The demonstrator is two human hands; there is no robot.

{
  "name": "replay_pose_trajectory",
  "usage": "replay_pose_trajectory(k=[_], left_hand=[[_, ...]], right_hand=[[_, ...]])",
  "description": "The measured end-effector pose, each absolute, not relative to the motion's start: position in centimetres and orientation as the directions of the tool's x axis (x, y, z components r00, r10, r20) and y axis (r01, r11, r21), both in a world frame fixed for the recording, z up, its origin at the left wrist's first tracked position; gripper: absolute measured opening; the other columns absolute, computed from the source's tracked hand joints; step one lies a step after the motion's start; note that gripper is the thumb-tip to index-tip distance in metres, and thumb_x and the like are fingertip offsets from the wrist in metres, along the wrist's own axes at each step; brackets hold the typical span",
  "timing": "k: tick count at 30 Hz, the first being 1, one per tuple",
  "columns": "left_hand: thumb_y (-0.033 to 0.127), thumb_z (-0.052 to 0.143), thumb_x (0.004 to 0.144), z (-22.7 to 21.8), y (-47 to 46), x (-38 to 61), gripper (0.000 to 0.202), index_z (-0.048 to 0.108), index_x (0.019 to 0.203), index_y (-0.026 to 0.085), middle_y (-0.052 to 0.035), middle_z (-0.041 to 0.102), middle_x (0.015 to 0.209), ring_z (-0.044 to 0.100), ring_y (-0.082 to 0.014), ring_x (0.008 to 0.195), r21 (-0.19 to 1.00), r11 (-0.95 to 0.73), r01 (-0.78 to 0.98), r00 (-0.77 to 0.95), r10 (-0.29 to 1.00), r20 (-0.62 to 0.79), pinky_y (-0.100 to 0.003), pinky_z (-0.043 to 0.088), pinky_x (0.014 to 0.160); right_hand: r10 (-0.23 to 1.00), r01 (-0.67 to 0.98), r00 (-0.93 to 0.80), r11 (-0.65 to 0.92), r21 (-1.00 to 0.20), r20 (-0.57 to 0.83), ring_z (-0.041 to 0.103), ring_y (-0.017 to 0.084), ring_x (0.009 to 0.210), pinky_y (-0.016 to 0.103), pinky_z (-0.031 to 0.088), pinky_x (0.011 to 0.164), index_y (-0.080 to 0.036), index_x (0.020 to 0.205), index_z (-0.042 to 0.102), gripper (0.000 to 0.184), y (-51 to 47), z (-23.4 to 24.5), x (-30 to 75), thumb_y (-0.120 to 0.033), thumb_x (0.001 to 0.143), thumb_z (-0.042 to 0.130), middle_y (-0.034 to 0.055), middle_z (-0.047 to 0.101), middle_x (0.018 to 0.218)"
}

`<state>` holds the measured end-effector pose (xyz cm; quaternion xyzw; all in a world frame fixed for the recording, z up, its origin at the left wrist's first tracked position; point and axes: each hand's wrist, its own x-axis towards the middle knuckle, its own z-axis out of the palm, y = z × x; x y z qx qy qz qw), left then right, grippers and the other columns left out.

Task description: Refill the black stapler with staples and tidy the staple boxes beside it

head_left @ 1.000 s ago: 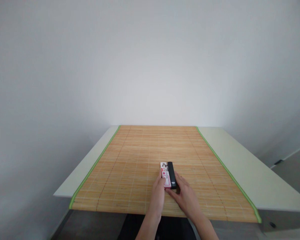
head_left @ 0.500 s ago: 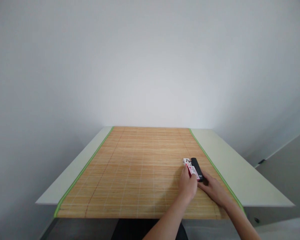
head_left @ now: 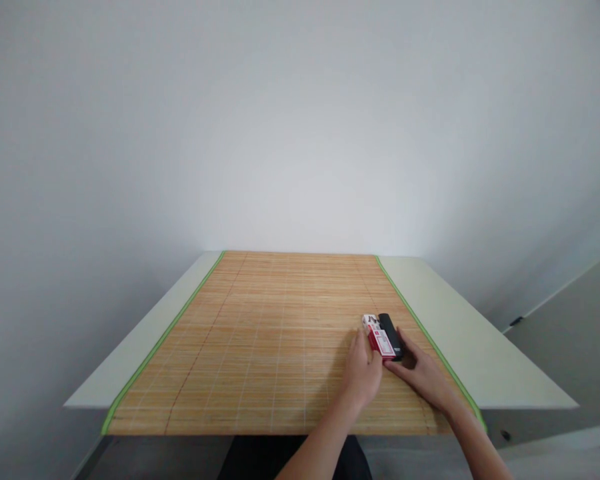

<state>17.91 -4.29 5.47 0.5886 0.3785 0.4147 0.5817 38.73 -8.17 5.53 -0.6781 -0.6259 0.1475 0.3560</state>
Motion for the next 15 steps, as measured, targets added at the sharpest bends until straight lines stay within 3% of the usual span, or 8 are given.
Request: replay_pose_trajectory(k=[2, 4, 6, 8, 11, 15], left_hand=[[0.038, 0.058, 0.092, 4.7, -4.1, 14.5, 0.067, 0.044, 0.155, 0.022, -0.0090, 0.034, 0.165, 0.024, -0.0289, 0.156, 0.994, -0.110, 0.014, 0.313, 0.945, 0.100, -0.045, 0.012, 0.130], [0.039, 0.056, 0.094, 4.1, -3.0, 10.5, 0.057, 0.052, 0.149, 0.027, -0.0065, 0.044, 0.160, 0.034, -0.0279, 0.152, 0.967, -0.238, 0.095, 0.294, 0.935, 0.201, -0.044, 0.018, 0.129], [0.035, 0.053, 0.095, 3.7, -1.1, 6.8, 0.049, 0.060, 0.142, 0.027, -0.0068, 0.053, 0.153, 0.042, -0.0271, 0.147, 0.909, -0.341, 0.240, 0.288, 0.919, 0.269, -0.044, 0.021, 0.129], [0.032, 0.049, 0.096, 3.8, 1.2, 3.9, 0.045, 0.062, 0.139, 0.026, -0.0066, 0.056, 0.150, 0.044, -0.0262, 0.145, 0.814, -0.418, 0.403, 0.325, 0.897, 0.299, -0.045, 0.022, 0.128], [0.033, 0.044, 0.098, 4.1, 4.5, 1.1, 0.045, 0.060, 0.140, 0.025, -0.0059, 0.054, 0.153, 0.041, -0.0249, 0.147, 0.641, -0.501, 0.582, 0.411, 0.861, 0.300, -0.046, 0.021, 0.128], [0.034, 0.041, 0.101, 4.0, 7.3, -1.1, 0.047, 0.057, 0.144, 0.025, -0.0066, 0.051, 0.155, 0.040, -0.0255, 0.148, 0.505, -0.521, 0.688, 0.428, 0.854, 0.298, -0.046, 0.021, 0.127]], right_hand=[[0.897, 0.744, 0.275, 0.028, -0.668, 0.345, 0.048, 0.031, 0.143, 0.050, 0.038, 0.120, -0.026, 0.155, 0.043, 0.082, -9.2, 6.4, 37.8, -0.059, 0.084, 0.067, 0.0091, 0.050, 0.156], [0.823, 0.728, 0.334, 0.083, -0.680, 0.459, 0.044, 0.029, 0.146, 0.050, 0.033, 0.123, -0.026, 0.153, 0.044, 0.067, -10.1, 7.5, 35.2, -0.055, 0.095, 0.054, 0.0088, 0.049, 0.157], [0.788, 0.689, 0.333, 0.172, -0.704, 0.518, 0.049, 0.031, 0.141, 0.054, 0.035, 0.121, -0.023, 0.147, 0.051, 0.054, -10.1, 8.2, 31.0, -0.049, 0.101, 0.041, 0.0118, 0.057, 0.149], [0.859, 0.649, 0.175, 0.266, -0.712, 0.481, 0.056, 0.030, 0.134, 0.053, 0.042, 0.116, -0.026, 0.139, 0.059, 0.045, -8.6, 8.4, 26.1, -0.045, 0.102, 0.044, 0.0114, 0.064, 0.139], [0.911, 0.622, -0.132, 0.383, -0.683, 0.391, 0.053, 0.027, 0.137, 0.049, 0.041, 0.118, -0.029, 0.146, 0.053, 0.051, -4.0, 7.4, 20.3, -0.042, 0.097, 0.055, 0.0062, 0.060, 0.146], [0.930, 0.709, -0.170, 0.345, -0.615, 0.326, 0.051, 0.025, 0.140, 0.047, 0.036, 0.121, -0.022, 0.146, 0.055, 0.052, 2.2, 5.2, 18.2, -0.034, 0.095, 0.056, 0.0088, 0.058, 0.149]])
